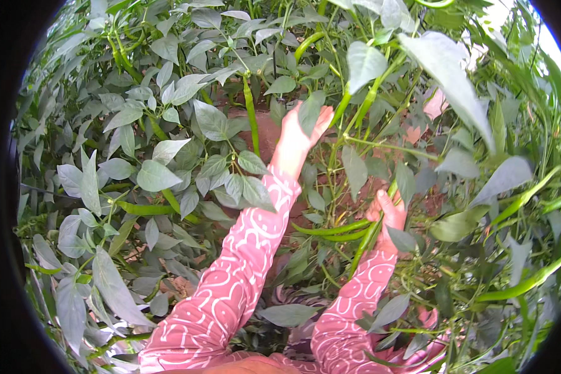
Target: The person picks green peppers from plants by hand and places them into a plastic bag. The person repeatedly reaches into the foliage, detaches peppers, and transfers them into the bag.
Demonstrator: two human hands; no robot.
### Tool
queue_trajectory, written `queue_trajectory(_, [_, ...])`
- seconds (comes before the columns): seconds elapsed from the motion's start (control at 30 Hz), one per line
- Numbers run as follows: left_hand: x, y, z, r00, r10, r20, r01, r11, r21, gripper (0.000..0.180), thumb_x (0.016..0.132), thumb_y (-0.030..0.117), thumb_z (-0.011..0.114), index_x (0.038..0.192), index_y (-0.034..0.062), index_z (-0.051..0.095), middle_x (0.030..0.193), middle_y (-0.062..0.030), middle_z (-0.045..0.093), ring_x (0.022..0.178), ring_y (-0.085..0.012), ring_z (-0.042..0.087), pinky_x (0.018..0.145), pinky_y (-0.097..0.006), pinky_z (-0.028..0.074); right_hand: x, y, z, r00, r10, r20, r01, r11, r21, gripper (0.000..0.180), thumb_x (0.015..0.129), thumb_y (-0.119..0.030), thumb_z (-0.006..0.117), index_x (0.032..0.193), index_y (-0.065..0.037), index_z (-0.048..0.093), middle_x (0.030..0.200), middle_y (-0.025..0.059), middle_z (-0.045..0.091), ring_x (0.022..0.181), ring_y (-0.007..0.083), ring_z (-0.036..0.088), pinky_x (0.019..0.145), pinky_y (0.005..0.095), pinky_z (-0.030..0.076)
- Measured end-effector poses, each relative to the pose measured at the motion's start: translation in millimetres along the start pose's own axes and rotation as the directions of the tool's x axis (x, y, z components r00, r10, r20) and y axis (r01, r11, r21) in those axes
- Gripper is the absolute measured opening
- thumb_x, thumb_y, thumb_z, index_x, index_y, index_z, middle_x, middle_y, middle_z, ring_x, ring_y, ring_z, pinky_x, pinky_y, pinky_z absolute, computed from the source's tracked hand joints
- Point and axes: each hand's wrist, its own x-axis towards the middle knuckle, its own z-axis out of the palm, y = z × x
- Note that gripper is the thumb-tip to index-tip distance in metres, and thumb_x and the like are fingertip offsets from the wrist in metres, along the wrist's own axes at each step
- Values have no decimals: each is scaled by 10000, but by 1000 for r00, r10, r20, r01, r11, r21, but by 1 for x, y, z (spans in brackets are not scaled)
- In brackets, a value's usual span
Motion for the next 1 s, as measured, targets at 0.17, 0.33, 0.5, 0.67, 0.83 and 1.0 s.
queue_trajectory(0.17, [92, 5, -11, 929, -369, -38, 281, 768, -575, 513, 897, 337, 505, 1173, -86, 418, 1115, -210, 531, 1002, -340, 553, 921, -511, 437, 0, 0, -2, 1000, -14, 27, 14, 1000, 7, 227, 847, -110, 615, 994, -82, 444, 598, 17, 416, 411, 120, 408, 372, 256, 339])
queue_trajectory(0.33, [130, -24, -43, 917, -308, -252, 218, 919, -329, 249, 910, 278, 427, 918, 65, 554, 788, -120, 599, 680, -268, 584, 602, -394, 481, -3, 1, 4, 1000, -19, -16, 20, 999, 40, 195, 847, -121, 624, 964, -84, 472, 589, 1, 419, 408, 101, 405, 366, 242, 321])
queue_trajectory(0.5, [110, -18, -70, 883, -433, -182, 425, 902, -78, 279, 908, 266, 418, 665, 135, 460, 494, 8, 365, 352, -133, 334, 345, -275, 247, -3, -1, 7, 1000, -30, 0, 30, 999, 13, 223, 848, -102, 613, 982, -88, 435, 592, 5, 419, 401, 98, 401, 361, 235, 316])
queue_trajectory(0.67, [84, -41, -75, 939, -18, -344, 143, 928, 344, 208, 885, 141, 431, 739, 86, 569, 484, -22, 428, 353, -172, 383, 348, -326, 313, -2, -2, 7, 998, -50, 47, 49, 999, 17, 250, 848, -89, 603, 953, -95, 376, 588, 15, 413, 384, 96, 389, 344, 228, 308])
queue_trajectory(0.83, [64, -69, -89, 946, 310, -94, -29, 370, 928, 189, 874, 90, 503, 1023, 54, 614, 741, -45, 600, 595, -119, 526, 546, -243, 415, -1, -1, 6, 999, -37, 28, 36, 999, 12, 237, 847, -92, 606, 916, -102, 380, 582, 14, 411, 380, 97, 388, 340, 228, 307])
queue_trajectory(1.0, [73, -58, -39, 961, 120, -249, 112, 654, 748, 356, 844, 412, 585, 1059, 128, 580, 667, 20, 503, 495, -114, 414, 447, -228, 320, -2, -2, 4, 1000, -22, -15, 22, 1000, -22, 213, 841, -87, 614, 925, -106, 419, 569, 3, 413, 382, 99, 395, 339, 231, 304])
